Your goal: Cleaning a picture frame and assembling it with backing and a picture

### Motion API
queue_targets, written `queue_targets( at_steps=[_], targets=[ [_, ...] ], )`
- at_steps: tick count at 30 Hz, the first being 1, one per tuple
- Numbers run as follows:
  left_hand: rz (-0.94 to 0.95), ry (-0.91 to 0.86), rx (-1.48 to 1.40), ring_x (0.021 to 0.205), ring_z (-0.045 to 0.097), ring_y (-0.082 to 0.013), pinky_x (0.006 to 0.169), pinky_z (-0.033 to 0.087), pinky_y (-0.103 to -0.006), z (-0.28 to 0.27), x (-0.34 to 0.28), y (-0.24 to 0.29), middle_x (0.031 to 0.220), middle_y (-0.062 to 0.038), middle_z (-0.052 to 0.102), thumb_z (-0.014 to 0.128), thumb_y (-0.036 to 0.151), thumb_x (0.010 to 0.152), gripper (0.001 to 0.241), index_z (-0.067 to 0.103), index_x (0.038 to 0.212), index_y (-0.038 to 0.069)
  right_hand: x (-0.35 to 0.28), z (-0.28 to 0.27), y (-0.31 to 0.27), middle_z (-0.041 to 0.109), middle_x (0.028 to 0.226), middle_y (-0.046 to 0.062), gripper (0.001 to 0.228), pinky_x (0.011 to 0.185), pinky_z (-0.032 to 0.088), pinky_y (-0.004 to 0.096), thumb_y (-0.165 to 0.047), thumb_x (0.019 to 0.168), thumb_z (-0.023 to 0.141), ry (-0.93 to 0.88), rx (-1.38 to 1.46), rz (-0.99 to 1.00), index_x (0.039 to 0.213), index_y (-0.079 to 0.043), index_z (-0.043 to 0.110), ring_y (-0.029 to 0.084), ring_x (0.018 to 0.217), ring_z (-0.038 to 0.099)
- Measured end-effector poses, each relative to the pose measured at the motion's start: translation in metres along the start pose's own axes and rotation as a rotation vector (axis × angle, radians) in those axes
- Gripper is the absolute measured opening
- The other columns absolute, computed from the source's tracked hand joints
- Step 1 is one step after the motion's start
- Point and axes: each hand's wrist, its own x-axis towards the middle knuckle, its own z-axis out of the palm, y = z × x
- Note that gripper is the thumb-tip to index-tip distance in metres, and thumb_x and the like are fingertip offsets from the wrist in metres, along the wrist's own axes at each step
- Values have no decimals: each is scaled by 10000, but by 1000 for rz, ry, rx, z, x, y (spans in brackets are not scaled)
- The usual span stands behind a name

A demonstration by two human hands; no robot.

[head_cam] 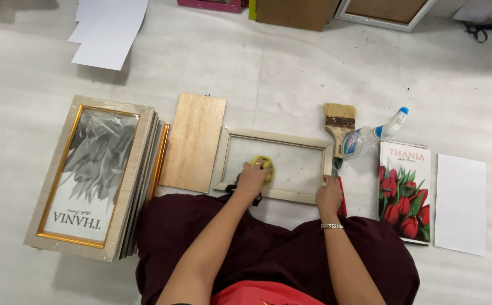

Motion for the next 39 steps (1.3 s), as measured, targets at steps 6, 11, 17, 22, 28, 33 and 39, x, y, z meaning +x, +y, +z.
queue_targets(
  at_steps=[6, 11, 17, 22, 28, 33, 39],
  targets=[
    [240, -26, -54, 950, 605, -521, 636, 647, -486, 124, 60, 98, 1145, -123, 600, 633, 117, 942, 125, 739, 980, 172, -4, -4, -2, 622, 1152, 64, 418, 848, 597, 514, 4, 824, 524, 54, -35, -57, 1171, -174, 675, 358, 1041, 707],
    [303, 37, 91, 1018, 606, -453, 738, 621, -446, 102, 42, 112, 1170, -53, 627, 646, 135, 922, 156, 759, 989, 217, -3, -7, -4, 626, 1176, 89, 379, 884, 584, 541, -5, 870, 507, 13, -1, -8, 1170, -166, 673, 389, 1060, 690],
    [199, -54, 48, 1002, 607, -458, 736, 619, -483, 29, 21, 32, 1216, -52, 602, 618, 165, 943, 151, 732, 1020, 226, 2, 0, 3, 628, 1196, 61, 423, 877, 589, 533, 2, 861, 505, -29, 2, 44, 1190, -200, 680, 369, 1068, 697],
    [20, 40, 216, 1007, 623, -462, 746, 644, -446, -27, 4, -50, 1244, -56, 593, 636, 136, 932, 204, 723, 1094, 226, -1, 0, 3, 638, 1204, 81, 423, 856, 591, 547, 12, 845, 520, -11, 12, 19, 1190, -164, 690, 381, 1067, 704],
    [-407, -291, -762, 1149, 631, -421, 947, 519, -509, -74, 12, -77, 1305, -177, 638, 594, 172, 841, 511, 568, 1340, 277, 0, -1, 3, 638, 1220, 89, 395, 871, 583, 565, 3, 867, 515, -19, 27, 19, 1181, -162, 688, 394, 1084, 698],
    [-490, -367, -783, 1326, 531, -451, 1009, 492, -568, 8, 28, -126, 1467, -221, 525, 580, 313, 869, 568, 543, 1418, 174, 1, -1, 3, 638, 1222, 101, 402, 878, 579, 577, 3, 849, 529, -28, 16, 25, 1186, -149, 688, 414, 1081, 695],
    [-121, 535, 49, 1073, 629, -364, 813, 567, -475, -91, -19, -24, 1241, -144, 568, 718, 38, 773, 430, 577, 1177, 88, 0, -5, 0, 635, 1217, 90, 393, 868, 585, 572, -7, 842, 559, -18, 13, -7, 1184, -156, 680, 399, 1081, 700]
  ],
)
